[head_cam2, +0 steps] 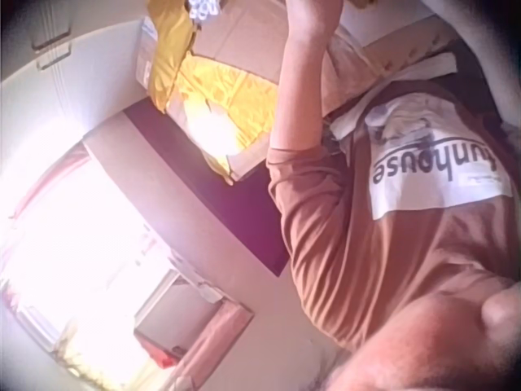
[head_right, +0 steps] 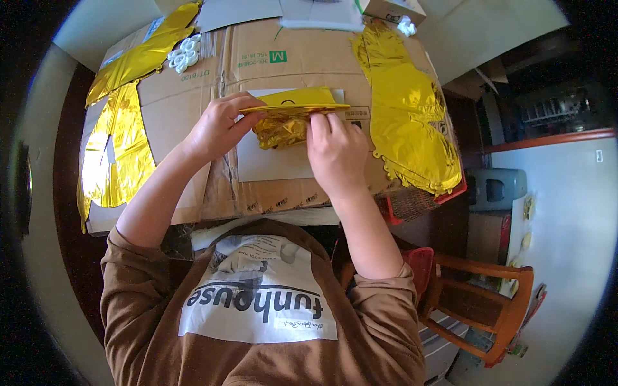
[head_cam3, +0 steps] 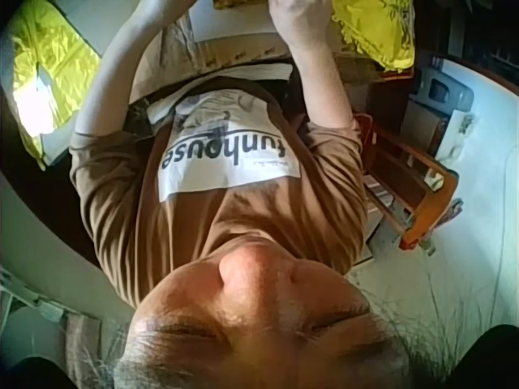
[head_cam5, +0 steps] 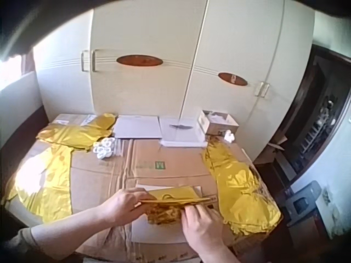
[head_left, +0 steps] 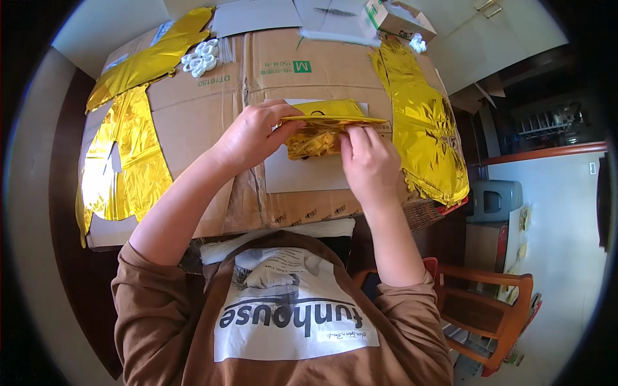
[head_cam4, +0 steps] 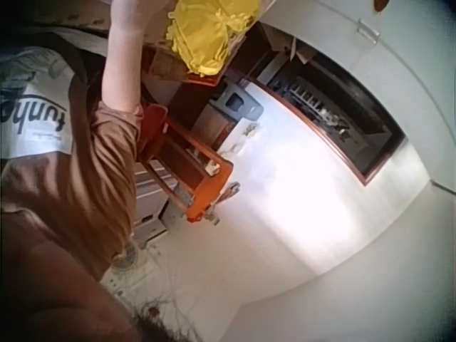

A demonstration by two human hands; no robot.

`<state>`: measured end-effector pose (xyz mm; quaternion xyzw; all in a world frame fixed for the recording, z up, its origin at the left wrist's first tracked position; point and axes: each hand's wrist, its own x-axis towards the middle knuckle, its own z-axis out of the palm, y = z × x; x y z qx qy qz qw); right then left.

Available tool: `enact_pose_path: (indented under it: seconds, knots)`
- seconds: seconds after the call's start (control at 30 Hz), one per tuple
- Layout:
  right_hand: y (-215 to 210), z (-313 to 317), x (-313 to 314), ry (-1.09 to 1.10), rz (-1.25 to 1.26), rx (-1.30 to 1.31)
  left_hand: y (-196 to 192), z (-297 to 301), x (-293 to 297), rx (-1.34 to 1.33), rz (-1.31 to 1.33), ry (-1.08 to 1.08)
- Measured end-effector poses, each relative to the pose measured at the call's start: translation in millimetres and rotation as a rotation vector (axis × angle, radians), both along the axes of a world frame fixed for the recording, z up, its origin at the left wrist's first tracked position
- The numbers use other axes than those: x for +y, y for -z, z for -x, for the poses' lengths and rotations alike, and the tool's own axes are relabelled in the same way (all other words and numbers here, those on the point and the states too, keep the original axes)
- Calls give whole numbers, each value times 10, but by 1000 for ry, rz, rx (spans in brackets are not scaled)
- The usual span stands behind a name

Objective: Folding and organizing gold foil packaging materials on a cardboard-covered table.

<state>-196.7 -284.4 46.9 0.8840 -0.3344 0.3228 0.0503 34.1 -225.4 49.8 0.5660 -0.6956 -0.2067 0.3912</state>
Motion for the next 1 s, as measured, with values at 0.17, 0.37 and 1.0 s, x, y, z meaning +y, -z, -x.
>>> enact_pose_path:
  seconds: [0.17,0.37,1.0]
  knots:
    - [337,-41,37,93,-33,31,0,0,-12,9,-22,-6]
    - [291,-40,176,-106,-287,-224,-9,4,-13,35,-23,-18]
    - [493,-167,217,-137,-169,59,22,21,-23,-40,64,16]
